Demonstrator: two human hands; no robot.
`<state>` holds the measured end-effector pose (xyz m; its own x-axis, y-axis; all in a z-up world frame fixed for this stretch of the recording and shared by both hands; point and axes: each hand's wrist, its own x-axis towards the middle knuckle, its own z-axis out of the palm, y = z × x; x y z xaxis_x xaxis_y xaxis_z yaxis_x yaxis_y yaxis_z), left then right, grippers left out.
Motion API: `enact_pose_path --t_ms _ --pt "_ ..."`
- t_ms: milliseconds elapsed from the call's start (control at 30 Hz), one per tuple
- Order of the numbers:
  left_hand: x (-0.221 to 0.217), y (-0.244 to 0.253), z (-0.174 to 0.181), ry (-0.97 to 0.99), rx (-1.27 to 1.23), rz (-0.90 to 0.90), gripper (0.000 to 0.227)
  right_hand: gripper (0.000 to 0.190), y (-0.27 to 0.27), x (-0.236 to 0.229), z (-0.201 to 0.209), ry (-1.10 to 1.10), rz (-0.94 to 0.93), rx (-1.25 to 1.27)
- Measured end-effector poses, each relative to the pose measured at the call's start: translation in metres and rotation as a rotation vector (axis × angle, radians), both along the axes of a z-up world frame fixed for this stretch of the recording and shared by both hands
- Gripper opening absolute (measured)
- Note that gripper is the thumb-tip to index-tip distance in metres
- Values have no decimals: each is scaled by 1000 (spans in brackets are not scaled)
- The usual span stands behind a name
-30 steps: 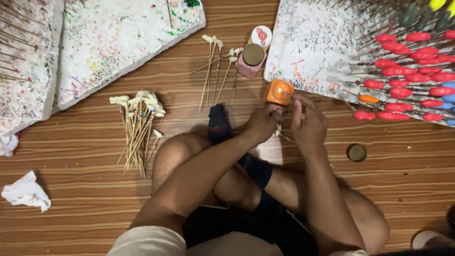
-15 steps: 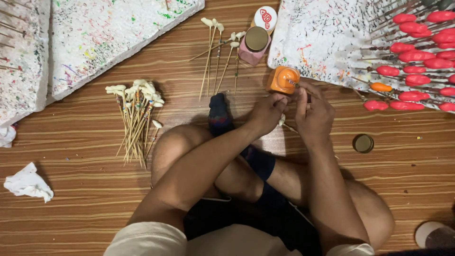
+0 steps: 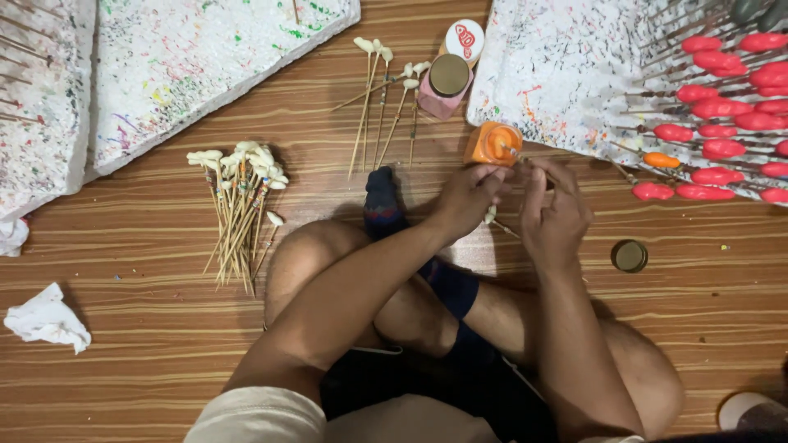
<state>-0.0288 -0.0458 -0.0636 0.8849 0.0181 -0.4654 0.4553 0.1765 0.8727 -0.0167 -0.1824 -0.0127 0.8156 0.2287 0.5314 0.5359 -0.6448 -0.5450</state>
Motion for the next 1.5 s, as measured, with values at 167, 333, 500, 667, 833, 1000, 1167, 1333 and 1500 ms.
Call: enact_pose_path --t_ms 167,333,500,667,833,1000,1167,1333,1500 --pt "-1 5 28 -51 -89 60 43 17 -2 -9 -3 -31 18 138" --pt "6 -5 2 -57 -211 67 46 19 -6 -18 -16 -57 38 274" --pt "8 -8 13 -73 -287 68 36 22 -11 -37 -34 112 -77 501" --pt "8 -2 16 -45 -335 42 33 20 -14 -65 -16 754 -242 1015" --pt "9 4 13 -20 -238 -46 34 20 -24 -83 -18 1046 -131 1177" --pt "11 6 1 -129 -172 -52 31 18 -24 -50 0 510 -169 474" --pt "12 -2 -10 -9 20 4 29 34 -5 -11 4 384 -45 100" --pt "14 6 -36 -34 188 -67 23 46 12 -10 -10 471 6 150" --pt "8 5 -7 -73 157 -19 32 46 11 -9 -19 312 44 199"
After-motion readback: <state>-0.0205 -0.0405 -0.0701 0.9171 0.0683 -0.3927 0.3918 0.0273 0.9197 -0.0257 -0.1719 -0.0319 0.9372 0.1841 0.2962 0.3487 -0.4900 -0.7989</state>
